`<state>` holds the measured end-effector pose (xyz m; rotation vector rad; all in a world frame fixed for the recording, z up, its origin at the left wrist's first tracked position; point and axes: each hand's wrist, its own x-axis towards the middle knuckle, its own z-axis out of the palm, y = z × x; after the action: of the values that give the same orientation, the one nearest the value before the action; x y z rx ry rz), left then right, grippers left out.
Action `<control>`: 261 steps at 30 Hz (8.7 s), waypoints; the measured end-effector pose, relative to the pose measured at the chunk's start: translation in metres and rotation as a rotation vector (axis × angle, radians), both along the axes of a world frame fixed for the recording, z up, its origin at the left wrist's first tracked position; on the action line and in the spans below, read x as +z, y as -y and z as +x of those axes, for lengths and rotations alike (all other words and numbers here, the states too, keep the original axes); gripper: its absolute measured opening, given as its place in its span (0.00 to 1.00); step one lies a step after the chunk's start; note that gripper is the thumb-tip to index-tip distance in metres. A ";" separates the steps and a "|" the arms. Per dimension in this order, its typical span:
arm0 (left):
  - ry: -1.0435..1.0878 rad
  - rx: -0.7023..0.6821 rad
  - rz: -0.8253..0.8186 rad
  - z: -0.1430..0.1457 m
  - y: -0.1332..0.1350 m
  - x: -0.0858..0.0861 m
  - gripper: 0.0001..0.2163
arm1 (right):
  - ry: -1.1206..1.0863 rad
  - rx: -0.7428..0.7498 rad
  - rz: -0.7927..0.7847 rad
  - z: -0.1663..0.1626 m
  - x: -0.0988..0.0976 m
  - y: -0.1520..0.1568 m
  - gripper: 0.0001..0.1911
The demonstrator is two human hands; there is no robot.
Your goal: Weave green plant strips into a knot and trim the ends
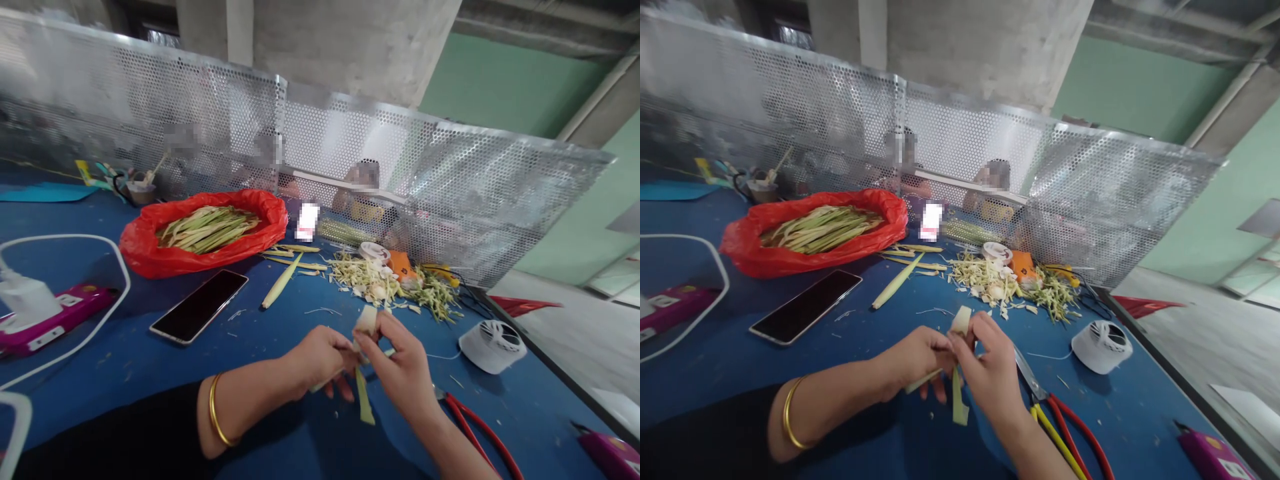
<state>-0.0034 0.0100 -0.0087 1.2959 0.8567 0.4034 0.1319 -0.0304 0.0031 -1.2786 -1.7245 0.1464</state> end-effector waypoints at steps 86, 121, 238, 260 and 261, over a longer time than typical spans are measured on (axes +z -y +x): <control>0.105 0.495 0.173 -0.010 -0.025 0.016 0.11 | -0.189 0.227 -0.178 -0.009 -0.006 0.000 0.16; 0.087 0.307 0.133 -0.004 -0.008 0.012 0.16 | -0.106 -0.209 -0.391 0.015 -0.020 -0.027 0.18; -0.048 -0.233 0.029 -0.006 0.006 0.009 0.07 | -0.713 0.115 -0.396 0.010 -0.004 -0.023 0.15; 0.159 0.341 0.137 -0.010 -0.014 0.014 0.08 | -0.140 0.132 -0.452 0.010 -0.014 -0.012 0.18; 0.156 0.355 0.141 -0.009 -0.013 0.013 0.08 | -0.127 0.117 -0.445 0.009 -0.015 -0.011 0.19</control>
<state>-0.0124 0.0232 0.0045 1.2224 0.9397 0.8483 0.1412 -0.0190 -0.0121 -1.4464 -1.7114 0.6971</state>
